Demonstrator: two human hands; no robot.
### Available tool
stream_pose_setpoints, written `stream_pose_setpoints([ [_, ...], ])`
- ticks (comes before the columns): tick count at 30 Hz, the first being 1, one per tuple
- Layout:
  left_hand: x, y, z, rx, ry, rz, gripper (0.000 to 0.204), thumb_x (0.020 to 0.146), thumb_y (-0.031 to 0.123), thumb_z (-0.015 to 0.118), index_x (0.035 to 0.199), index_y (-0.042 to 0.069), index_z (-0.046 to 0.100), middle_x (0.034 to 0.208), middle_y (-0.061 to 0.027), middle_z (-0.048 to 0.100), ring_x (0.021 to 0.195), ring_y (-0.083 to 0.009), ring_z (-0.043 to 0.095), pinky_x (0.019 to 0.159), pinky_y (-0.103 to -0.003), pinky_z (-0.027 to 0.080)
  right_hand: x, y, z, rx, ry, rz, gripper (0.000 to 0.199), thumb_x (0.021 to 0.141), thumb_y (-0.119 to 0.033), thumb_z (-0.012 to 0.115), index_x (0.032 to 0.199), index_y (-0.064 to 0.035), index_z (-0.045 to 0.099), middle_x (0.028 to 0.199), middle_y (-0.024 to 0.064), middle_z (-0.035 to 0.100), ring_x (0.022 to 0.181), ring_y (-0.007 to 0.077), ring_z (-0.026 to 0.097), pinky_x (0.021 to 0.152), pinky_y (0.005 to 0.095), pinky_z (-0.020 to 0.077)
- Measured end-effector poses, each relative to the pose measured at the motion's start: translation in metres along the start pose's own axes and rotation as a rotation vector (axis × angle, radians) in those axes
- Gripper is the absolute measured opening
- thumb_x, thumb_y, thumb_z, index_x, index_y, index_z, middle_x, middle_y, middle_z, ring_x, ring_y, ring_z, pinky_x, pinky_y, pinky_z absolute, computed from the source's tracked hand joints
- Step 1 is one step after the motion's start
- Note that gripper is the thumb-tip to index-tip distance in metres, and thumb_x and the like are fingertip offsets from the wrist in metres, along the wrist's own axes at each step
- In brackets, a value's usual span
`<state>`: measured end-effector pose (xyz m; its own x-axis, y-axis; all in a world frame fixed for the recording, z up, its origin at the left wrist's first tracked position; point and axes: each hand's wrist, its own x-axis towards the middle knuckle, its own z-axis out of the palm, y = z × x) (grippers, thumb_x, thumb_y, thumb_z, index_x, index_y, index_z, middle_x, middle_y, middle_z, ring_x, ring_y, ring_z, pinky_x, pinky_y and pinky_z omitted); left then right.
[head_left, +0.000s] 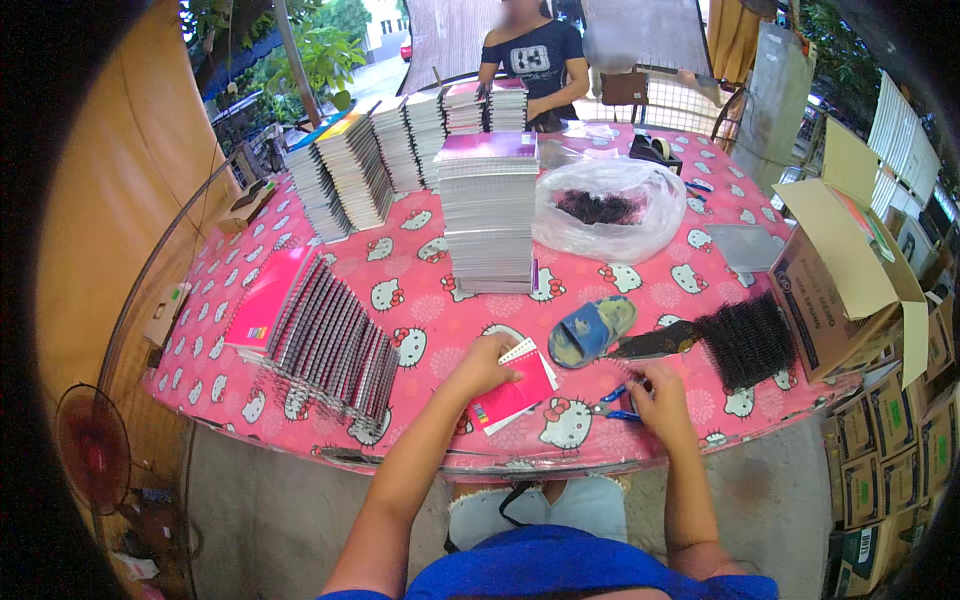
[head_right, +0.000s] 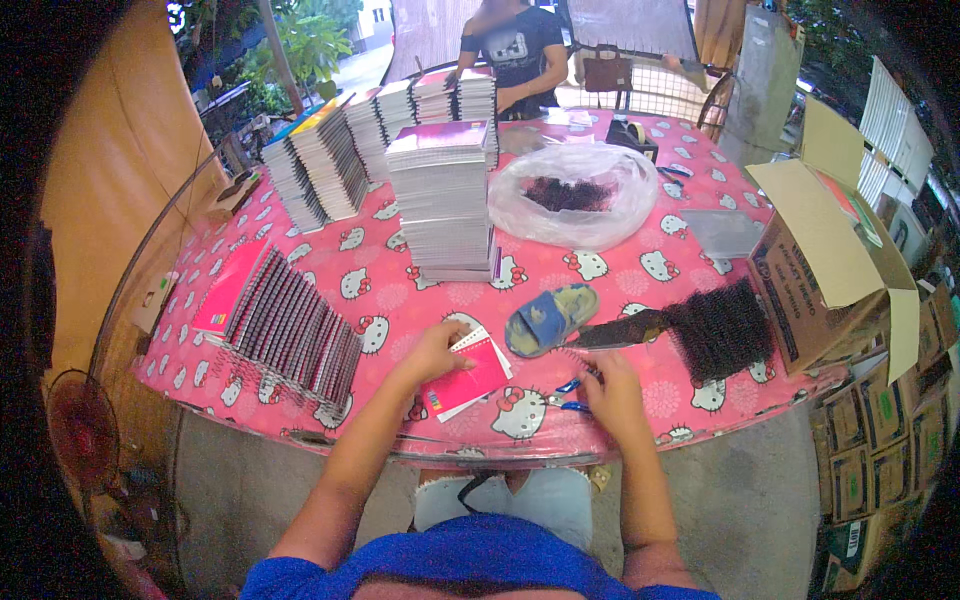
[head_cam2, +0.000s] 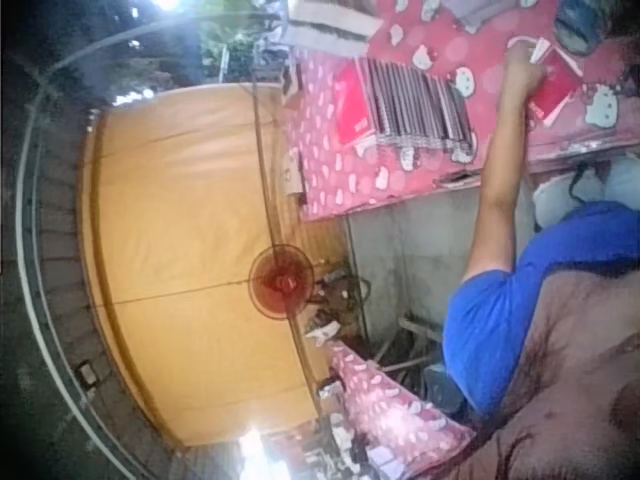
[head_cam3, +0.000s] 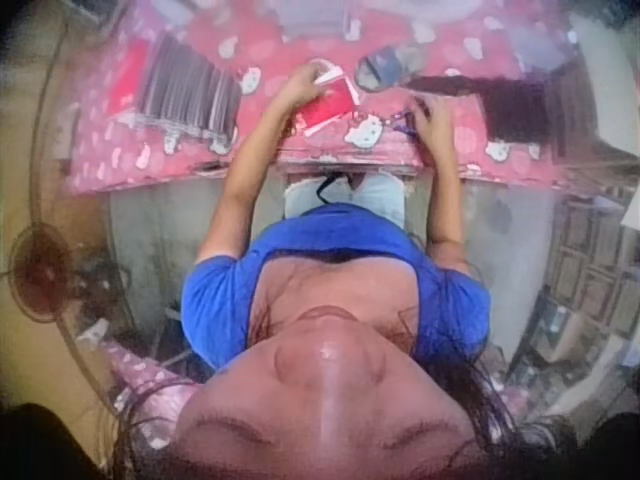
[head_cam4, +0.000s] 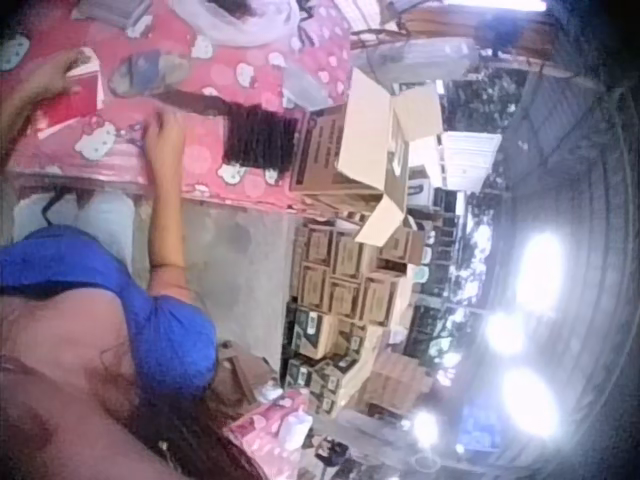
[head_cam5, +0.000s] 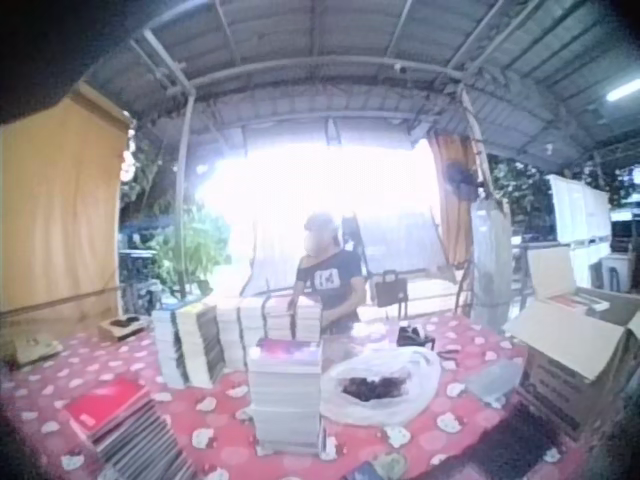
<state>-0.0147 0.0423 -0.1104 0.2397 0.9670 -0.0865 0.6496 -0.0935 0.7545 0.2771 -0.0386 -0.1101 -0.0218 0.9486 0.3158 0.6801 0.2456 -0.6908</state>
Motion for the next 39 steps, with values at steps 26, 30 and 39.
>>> stream_pose_setpoints([
  [26, -0.074, 0.021, 0.029, 0.227, 0.481, 0.278, 0.028, 0.072, 0.023, 0.075, 0.099, 0.017, 0.071, 0.093, 0.0008, 0.065, 0.096, -0.0212, 0.052, 0.092, -0.049, 0.029, -0.006, -0.047, 0.038, 0.446, -0.471, 0.101, 0.055, 0.084, -0.008, 0.063, 0.135, -0.0039, 0.042, 0.074, 0.0098, 0.066, 0.066, 0.0143, 0.062, 0.061, 0.0287, 0.0490],
  [30, -0.070, 0.019, 0.031, 0.207, 0.514, 0.309, 0.021, 0.072, 0.025, 0.076, 0.091, 0.017, 0.073, 0.087, 0.0015, 0.064, 0.093, -0.0203, 0.052, 0.090, -0.050, 0.028, 0.012, -0.046, 0.041, 0.297, -0.209, -0.111, 0.024, 0.084, -0.012, 0.064, 0.106, -0.0029, 0.066, 0.077, 0.0103, 0.066, 0.067, 0.0189, 0.063, 0.063, 0.0310, 0.0484],
  [39, -0.070, 0.019, 0.031, 0.127, 0.528, 0.273, 0.015, 0.074, 0.030, 0.074, 0.082, 0.017, 0.073, 0.080, 0.0031, 0.062, 0.087, -0.0187, 0.051, 0.091, -0.057, 0.024, 0.023, -0.047, 0.027, 0.167, -0.257, -0.166, 0.025, 0.079, -0.006, 0.065, 0.103, -0.0049, 0.066, 0.095, 0.0142, 0.061, 0.085, 0.0282, 0.059, 0.073, 0.0345, 0.0469],
])
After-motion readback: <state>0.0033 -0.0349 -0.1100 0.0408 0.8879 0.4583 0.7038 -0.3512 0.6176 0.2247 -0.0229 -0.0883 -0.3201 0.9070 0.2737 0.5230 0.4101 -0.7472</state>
